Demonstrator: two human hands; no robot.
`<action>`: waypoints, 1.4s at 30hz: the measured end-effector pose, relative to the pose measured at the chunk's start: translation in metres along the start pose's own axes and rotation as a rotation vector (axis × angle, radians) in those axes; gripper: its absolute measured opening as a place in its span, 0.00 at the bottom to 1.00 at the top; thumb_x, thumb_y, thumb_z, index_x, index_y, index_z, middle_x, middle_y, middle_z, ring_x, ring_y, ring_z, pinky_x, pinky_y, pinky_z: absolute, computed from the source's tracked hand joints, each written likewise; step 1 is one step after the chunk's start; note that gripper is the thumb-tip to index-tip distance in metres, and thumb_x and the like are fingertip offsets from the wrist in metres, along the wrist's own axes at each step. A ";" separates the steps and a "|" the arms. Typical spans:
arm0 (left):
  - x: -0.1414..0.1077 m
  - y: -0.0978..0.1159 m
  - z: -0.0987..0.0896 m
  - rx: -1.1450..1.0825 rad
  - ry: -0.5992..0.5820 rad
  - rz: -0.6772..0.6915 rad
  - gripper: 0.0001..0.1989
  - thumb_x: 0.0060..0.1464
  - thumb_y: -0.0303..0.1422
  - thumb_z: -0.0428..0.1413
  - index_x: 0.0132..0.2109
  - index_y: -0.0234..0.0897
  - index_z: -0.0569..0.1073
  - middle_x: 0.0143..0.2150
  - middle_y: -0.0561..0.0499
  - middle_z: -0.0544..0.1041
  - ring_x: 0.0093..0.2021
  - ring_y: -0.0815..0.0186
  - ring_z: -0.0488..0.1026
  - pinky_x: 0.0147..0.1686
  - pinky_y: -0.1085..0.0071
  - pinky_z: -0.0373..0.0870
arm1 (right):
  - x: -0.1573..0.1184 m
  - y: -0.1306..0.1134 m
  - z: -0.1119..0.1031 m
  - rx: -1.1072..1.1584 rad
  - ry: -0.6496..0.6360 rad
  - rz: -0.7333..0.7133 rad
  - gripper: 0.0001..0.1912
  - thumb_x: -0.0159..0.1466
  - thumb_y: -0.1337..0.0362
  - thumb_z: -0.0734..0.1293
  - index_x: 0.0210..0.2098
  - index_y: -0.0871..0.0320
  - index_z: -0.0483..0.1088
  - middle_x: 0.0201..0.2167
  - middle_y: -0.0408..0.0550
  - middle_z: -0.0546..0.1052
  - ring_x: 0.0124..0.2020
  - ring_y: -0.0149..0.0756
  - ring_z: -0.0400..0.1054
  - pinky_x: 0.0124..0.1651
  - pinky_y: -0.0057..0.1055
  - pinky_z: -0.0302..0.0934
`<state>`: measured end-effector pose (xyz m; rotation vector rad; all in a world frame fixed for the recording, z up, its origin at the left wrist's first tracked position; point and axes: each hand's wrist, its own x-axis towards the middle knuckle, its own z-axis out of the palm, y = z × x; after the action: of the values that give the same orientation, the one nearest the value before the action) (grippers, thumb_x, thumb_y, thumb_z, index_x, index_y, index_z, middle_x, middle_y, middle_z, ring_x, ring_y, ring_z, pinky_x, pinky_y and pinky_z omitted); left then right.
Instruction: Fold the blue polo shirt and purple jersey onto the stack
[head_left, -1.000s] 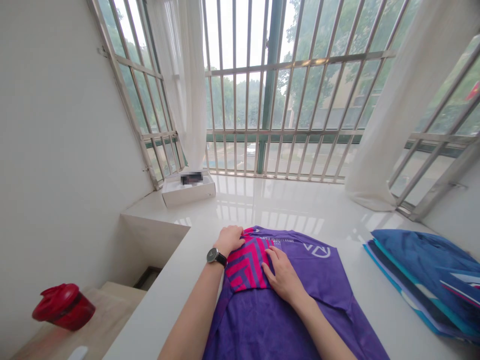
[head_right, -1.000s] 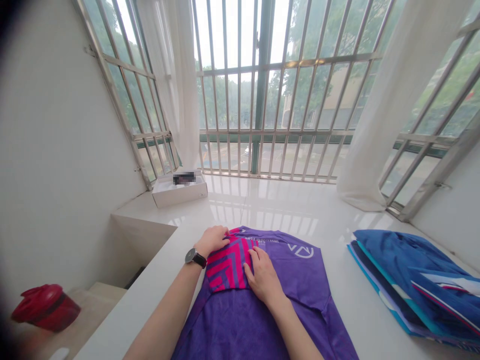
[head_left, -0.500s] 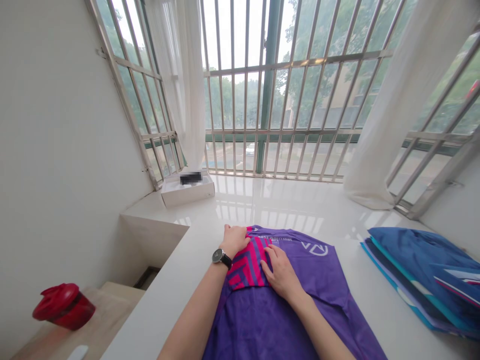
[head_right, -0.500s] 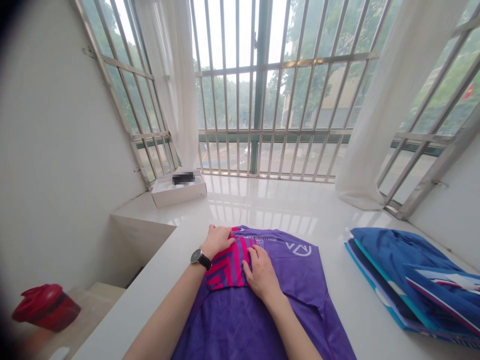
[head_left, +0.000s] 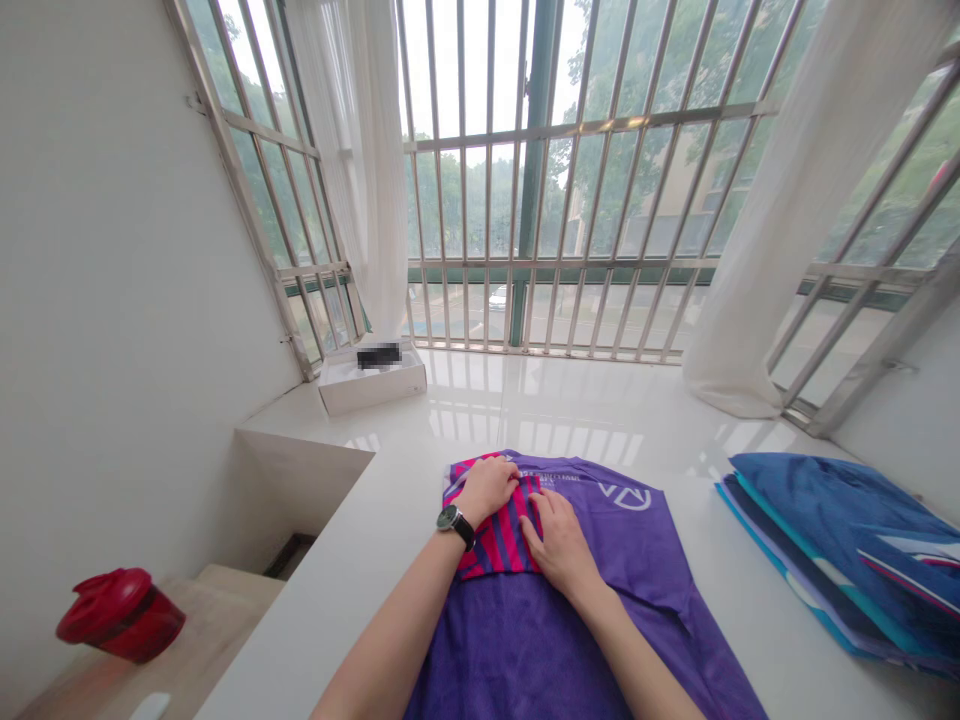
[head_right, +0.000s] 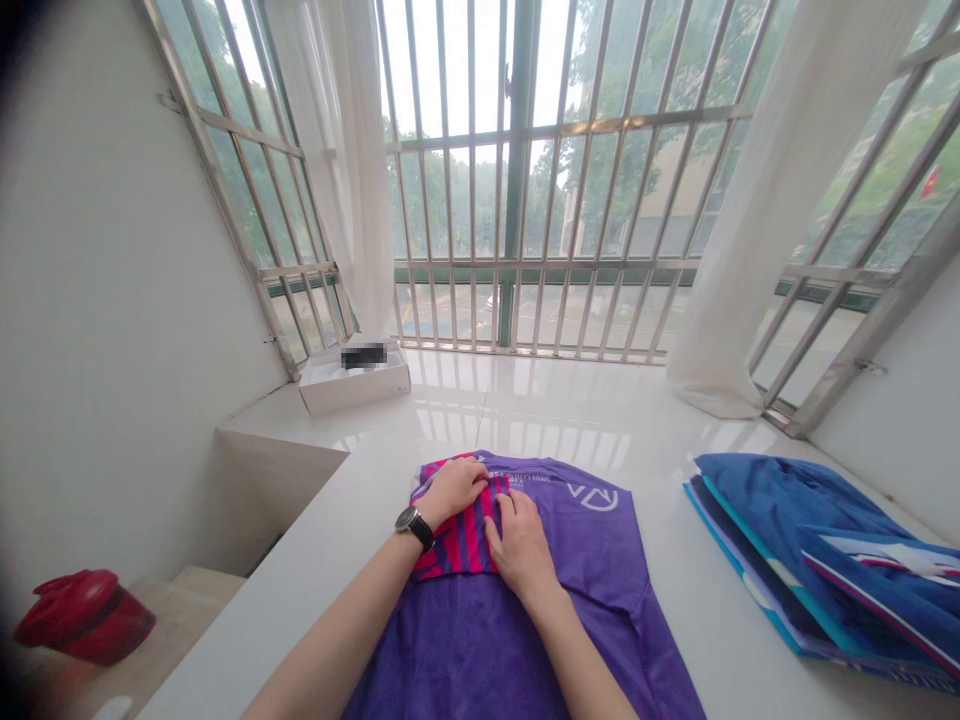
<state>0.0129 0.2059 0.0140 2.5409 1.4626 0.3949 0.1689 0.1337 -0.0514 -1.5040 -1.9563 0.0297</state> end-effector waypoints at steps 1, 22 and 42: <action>0.000 -0.001 0.001 -0.017 0.006 0.015 0.11 0.62 0.33 0.52 0.46 0.40 0.78 0.44 0.47 0.79 0.46 0.59 0.76 0.49 0.65 0.70 | 0.000 0.000 0.000 -0.001 0.004 0.003 0.17 0.66 0.60 0.61 0.50 0.61 0.70 0.52 0.62 0.72 0.56 0.51 0.64 0.59 0.49 0.61; -0.007 -0.038 -0.027 -0.007 -0.105 -0.050 0.12 0.57 0.30 0.53 0.46 0.43 0.78 0.46 0.51 0.81 0.47 0.60 0.77 0.50 0.66 0.69 | 0.008 0.001 -0.014 0.311 0.001 0.191 0.16 0.62 0.60 0.61 0.45 0.58 0.74 0.44 0.54 0.78 0.46 0.45 0.70 0.53 0.42 0.63; -0.016 -0.057 -0.034 0.083 -0.070 -0.212 0.11 0.62 0.37 0.51 0.43 0.43 0.78 0.45 0.50 0.81 0.46 0.61 0.77 0.45 0.69 0.69 | 0.004 0.007 -0.006 0.138 -0.049 0.124 0.25 0.64 0.64 0.59 0.59 0.66 0.67 0.54 0.61 0.73 0.56 0.46 0.66 0.60 0.42 0.60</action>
<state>-0.0521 0.2219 0.0275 2.4004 1.7325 0.2147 0.1771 0.1374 -0.0478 -1.5431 -1.8566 0.2523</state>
